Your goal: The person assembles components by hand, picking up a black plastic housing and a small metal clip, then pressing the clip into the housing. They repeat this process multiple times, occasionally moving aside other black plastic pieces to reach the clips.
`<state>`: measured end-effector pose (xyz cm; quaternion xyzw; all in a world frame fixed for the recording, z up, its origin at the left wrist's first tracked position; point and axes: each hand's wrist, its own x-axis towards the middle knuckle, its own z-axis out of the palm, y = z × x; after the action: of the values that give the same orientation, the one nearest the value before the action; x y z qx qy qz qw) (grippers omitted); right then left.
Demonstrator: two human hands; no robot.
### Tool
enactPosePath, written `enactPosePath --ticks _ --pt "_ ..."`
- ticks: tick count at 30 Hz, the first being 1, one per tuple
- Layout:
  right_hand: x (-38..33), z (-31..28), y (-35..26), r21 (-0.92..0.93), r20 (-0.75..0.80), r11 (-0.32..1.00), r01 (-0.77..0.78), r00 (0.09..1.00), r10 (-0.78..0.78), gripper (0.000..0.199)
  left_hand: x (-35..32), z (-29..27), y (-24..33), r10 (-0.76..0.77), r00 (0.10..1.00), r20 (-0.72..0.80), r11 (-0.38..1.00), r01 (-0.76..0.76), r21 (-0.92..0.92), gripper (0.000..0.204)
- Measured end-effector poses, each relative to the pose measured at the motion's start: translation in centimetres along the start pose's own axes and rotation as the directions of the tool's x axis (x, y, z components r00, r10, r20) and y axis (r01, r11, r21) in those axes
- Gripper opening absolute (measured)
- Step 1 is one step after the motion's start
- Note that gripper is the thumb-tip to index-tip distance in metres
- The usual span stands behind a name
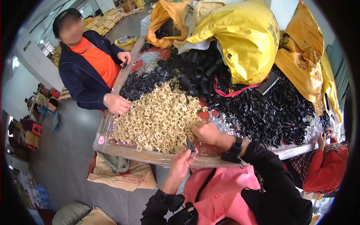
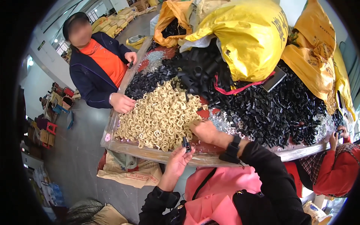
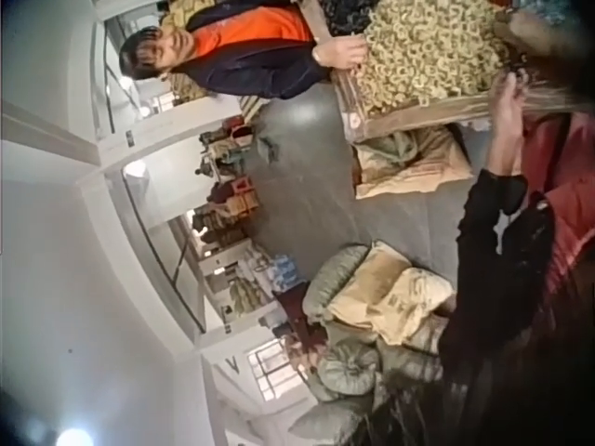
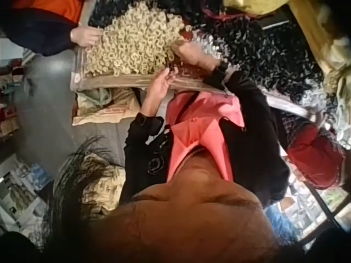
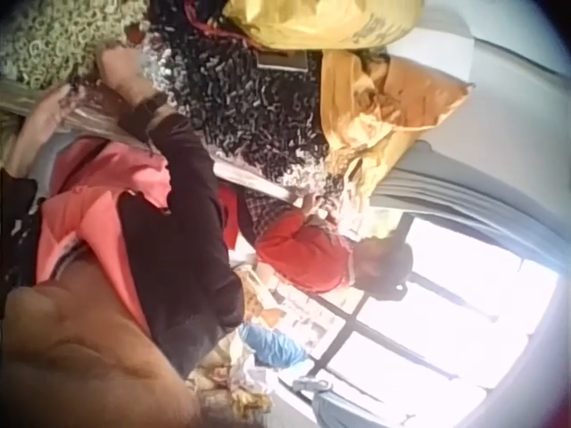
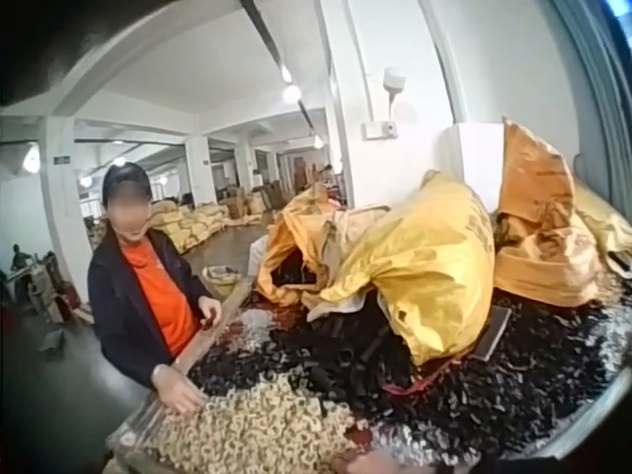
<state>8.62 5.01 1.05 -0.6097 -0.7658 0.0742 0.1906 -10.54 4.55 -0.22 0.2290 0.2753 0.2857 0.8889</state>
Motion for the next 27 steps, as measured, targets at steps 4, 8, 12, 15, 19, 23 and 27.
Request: enactPosePath --ticks 4,8,12,15,19,23,27 --pt "-1.9 -0.4 1.5 0.448 0.07 0.891 -0.075 0.996 0.049 0.007 0.4 0.2 -0.7 0.073 0.997 0.003 0.997 -0.073 -0.001 0.016" --pt "-4.3 -2.5 1.6 0.845 0.43 0.327 -0.423 0.901 0.053 0.005 1.3 1.3 -1.9 0.105 0.985 0.139 0.994 -0.107 0.008 0.016" --pt "-6.9 -2.7 1.3 0.898 0.432 0.028 -0.439 0.892 0.129 0.005 2.0 2.4 -2.9 0.074 0.977 0.201 0.997 -0.068 -0.04 0.017" --pt "-8.7 -2.4 1.1 0.901 0.432 -0.144 -0.409 0.876 0.214 0.007 2.2 3.1 -3.4 0.078 0.972 0.22 0.996 -0.068 -0.05 0.018" --pt "-10.3 -2.3 1.1 0.908 0.375 -0.289 -0.304 0.897 0.235 0.011 2.1 4.4 -3.8 -0.003 0.977 0.213 1.0 -0.002 0.022 0.019" --pt "-11.2 -2.5 0.9 0.949 0.299 -0.196 -0.246 0.9 0.317 0.009 2.2 5.4 -4.6 -0.075 0.97 0.232 0.997 0.07 0.028 0.019" --pt "-11.9 -3.0 1.6 0.968 -0.004 0.235 -0.083 0.939 0.345 0.011 2.8 5.8 -5.1 -0.124 0.975 0.183 0.992 0.119 0.037 0.016"
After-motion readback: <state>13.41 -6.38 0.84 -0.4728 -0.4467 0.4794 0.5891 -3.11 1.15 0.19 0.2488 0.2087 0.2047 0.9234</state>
